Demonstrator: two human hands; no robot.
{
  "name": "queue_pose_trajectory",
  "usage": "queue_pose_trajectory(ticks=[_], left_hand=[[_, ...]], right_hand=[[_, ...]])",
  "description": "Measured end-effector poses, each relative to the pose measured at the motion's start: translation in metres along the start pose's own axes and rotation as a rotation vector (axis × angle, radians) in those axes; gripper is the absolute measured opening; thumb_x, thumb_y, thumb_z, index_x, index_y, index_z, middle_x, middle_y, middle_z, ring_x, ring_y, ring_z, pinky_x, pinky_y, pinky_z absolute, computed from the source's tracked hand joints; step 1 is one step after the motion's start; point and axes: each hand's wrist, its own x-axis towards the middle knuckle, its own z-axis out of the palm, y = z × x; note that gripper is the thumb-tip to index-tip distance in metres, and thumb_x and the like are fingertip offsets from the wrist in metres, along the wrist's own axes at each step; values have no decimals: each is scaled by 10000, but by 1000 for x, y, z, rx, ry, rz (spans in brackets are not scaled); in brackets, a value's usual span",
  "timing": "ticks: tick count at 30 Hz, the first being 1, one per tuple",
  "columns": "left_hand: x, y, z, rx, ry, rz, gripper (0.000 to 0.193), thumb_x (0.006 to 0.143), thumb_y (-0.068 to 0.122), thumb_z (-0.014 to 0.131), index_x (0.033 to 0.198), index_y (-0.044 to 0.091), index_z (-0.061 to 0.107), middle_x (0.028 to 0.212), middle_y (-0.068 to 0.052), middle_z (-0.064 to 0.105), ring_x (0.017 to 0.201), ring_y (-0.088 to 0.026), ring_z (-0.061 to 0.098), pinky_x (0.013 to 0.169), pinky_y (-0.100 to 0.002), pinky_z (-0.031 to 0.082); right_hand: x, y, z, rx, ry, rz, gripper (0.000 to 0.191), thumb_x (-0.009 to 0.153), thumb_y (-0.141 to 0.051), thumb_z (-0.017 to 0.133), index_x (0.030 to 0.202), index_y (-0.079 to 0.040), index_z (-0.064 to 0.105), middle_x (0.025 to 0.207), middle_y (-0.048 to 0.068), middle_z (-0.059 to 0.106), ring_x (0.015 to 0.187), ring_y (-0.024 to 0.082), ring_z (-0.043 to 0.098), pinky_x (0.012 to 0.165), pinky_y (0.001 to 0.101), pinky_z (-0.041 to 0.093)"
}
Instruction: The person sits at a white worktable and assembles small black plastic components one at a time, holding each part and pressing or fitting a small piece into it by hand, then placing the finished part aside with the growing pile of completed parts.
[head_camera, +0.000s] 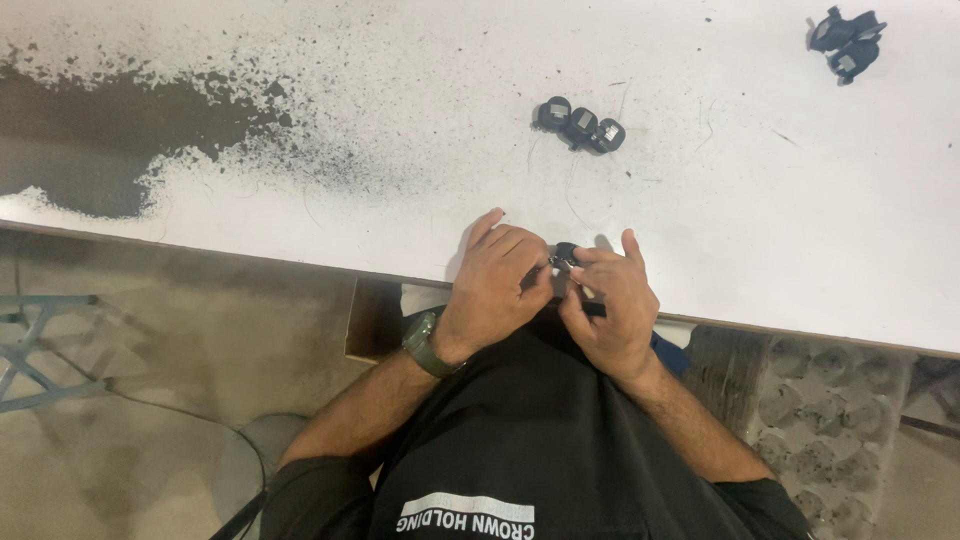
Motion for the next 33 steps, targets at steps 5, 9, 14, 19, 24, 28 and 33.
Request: queue_pose_trajectory(ticks=[5,9,14,19,24,28,33], left_hand=[[0,0,-2,-3,-6,-1,128,846,86,723,908,97,612,950,-38,658,972,-226,647,1177,-530,380],[-1,-1,-4,-4,7,5,132,848,78,717,933,91,617,961,-39,662,978,-228,650,1179,-529,379],[-3,-6,-4,-22,14,9,131,860,69,720,950,95,628,942,-26,663,963,-217,655,1188,-532,378],[-2,-3,-4,-27,15,-24,141,848,70,720,954,93,630,989,-9,693,1001,-216,666,1180,-535,376],[1,-2,-7,-53,24,-60,116,862,69,714,921,105,620,1006,-5,696,1021,-205,668,1180,-544,387],[2,-3,-6,-74,51,-68,114,852,72,712,896,108,614,1012,-9,702,1029,-218,668,1168,-545,398],[4,-1,-6,-64,50,-54,118,855,78,714,902,106,609,1026,-17,706,1026,-232,673,1173,-536,409]], right_hand=[[2,-3,-1,-17,4,-25,325,806,80,769,1060,-57,619,1045,115,719,1078,254,723,1275,601,298],[2,-5,1,-60,-7,-51,323,799,93,777,1041,-66,633,1006,93,706,1075,249,719,1292,601,239],[1,-3,2,-79,-35,-53,310,802,93,775,1026,-77,645,990,81,698,1084,238,708,1308,602,203],[-1,-4,-1,-67,-20,20,309,831,92,751,1073,-60,633,1054,85,703,1115,253,707,1305,598,225],[11,-3,-20,-14,69,57,292,927,107,652,1123,-107,684,1054,73,628,1248,303,659,1325,599,196],[29,-2,-32,-184,-43,86,268,910,-10,742,1161,-96,705,1108,118,568,1316,352,543,1288,617,179],[35,-10,-13,-216,-141,123,408,800,-139,853,1180,-97,709,1160,115,577,1287,353,535,1241,639,191]])
